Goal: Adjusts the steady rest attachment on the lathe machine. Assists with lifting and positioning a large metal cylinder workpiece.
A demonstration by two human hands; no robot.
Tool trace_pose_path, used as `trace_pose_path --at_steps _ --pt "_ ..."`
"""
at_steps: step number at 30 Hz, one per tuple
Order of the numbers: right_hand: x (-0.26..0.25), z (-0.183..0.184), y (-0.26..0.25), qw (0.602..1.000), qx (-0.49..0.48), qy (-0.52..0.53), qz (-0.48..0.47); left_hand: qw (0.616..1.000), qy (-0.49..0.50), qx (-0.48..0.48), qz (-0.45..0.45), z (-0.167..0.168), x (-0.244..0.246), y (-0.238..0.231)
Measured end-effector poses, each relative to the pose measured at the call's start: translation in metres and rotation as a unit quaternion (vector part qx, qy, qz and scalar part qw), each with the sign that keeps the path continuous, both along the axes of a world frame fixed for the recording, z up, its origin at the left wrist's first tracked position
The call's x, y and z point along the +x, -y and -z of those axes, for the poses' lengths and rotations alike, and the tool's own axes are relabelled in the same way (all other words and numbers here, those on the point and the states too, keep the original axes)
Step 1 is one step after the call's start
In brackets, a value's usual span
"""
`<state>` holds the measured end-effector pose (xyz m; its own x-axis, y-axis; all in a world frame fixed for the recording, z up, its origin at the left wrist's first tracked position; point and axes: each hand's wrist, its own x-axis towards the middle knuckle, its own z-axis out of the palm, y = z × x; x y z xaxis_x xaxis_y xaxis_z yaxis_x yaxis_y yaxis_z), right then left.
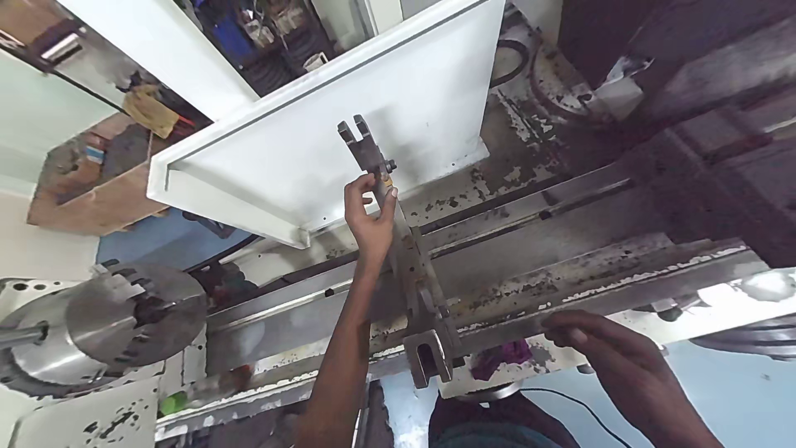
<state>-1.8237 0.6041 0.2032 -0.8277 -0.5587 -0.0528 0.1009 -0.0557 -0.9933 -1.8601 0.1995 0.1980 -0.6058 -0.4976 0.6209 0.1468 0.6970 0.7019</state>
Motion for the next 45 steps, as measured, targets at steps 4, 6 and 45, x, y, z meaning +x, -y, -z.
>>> trace_pose_path --at_steps 4,6,45 --pt "0.001 0.001 0.001 1.000 -0.007 0.000 0.002 0.997 -0.031 0.065 -0.008 0.003 -0.009 -0.002" --pt "0.001 0.000 0.001 1.000 -0.006 0.001 0.004 0.996 -0.044 0.079 -0.011 0.003 -0.012 -0.001" --pt "0.008 0.000 0.003 1.000 -0.018 0.012 0.006 0.980 -0.073 0.184 0.024 -0.011 -0.016 0.000"
